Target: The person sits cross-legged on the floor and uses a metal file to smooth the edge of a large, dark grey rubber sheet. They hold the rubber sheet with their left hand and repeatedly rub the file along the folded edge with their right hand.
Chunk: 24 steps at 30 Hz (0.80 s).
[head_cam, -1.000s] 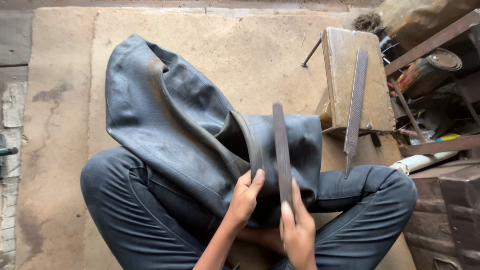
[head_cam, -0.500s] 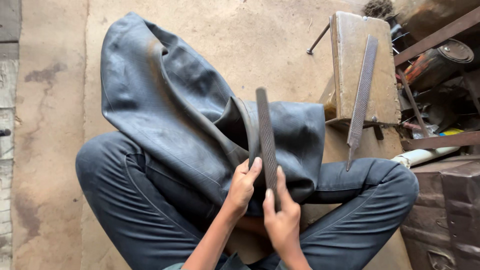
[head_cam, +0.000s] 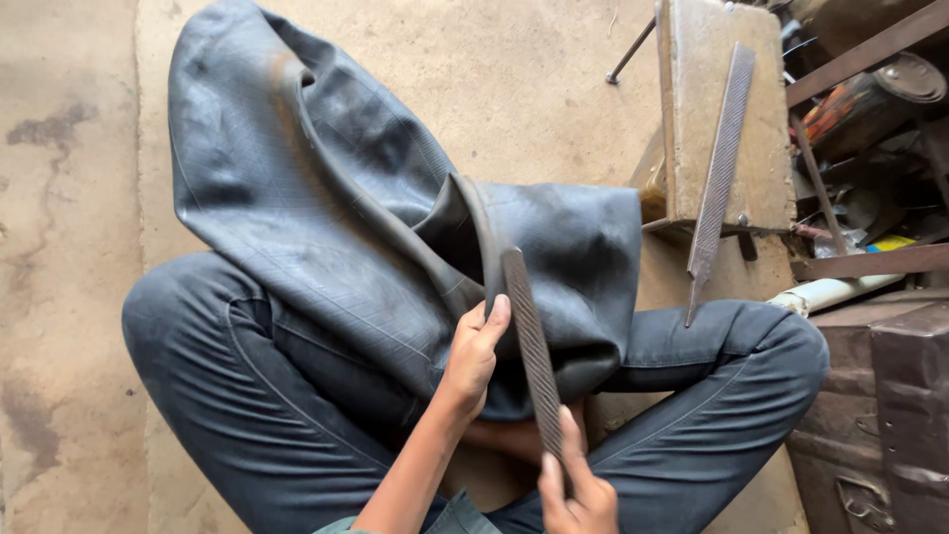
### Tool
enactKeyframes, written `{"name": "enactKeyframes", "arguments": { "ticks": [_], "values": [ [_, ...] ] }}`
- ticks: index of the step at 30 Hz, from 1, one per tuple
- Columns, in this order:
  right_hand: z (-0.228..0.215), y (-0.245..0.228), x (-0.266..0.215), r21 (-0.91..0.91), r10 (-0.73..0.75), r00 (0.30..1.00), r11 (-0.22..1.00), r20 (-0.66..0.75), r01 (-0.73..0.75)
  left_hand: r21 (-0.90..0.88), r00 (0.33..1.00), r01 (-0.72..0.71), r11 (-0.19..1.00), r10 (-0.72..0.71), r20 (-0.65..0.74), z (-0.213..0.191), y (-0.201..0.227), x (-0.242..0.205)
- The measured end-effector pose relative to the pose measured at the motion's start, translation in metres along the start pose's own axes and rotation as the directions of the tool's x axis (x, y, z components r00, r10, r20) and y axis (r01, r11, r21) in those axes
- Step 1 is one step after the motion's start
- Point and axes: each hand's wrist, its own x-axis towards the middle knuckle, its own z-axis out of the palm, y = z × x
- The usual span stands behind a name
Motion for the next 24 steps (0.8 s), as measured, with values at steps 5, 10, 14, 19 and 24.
{"name": "enactKeyframes", "arguments": {
  "ticks": [5, 10, 14, 19, 24],
  "values": [
    [0.036, -0.037, 0.059, -0.152, 0.071, 0.997, 0.986, -0.033, -0.075, -0.013, 1.000, 0.006, 1.000, -0.006, -0.023, 0.002, 0.005, -0.001],
    [0.029, -0.049, 0.074, 0.088, -0.183, 0.981, 0.978, -0.065, 0.189, 0.055, 0.999, -0.046, 0.997, 0.044, 0.030, 0.004, 0.011, 0.005],
    [0.012, -0.027, 0.047, 0.191, 0.115, 0.993, 0.975, 0.012, -0.115, 0.060, 1.000, -0.005, 0.998, 0.005, 0.004, 0.005, 0.015, -0.002],
    [-0.023, 0.033, -0.015, -0.031, -0.368, 0.929, 0.929, 0.028, 0.369, -0.054, 0.999, 0.017, 0.998, -0.019, -0.029, 0.006, 0.018, 0.000],
    [-0.008, 0.036, -0.021, -0.101, -0.015, 0.999, 0.995, -0.051, 0.010, -0.137, 1.000, 0.004, 0.991, -0.008, -0.028, 0.009, 0.019, -0.006]
  ]
}}
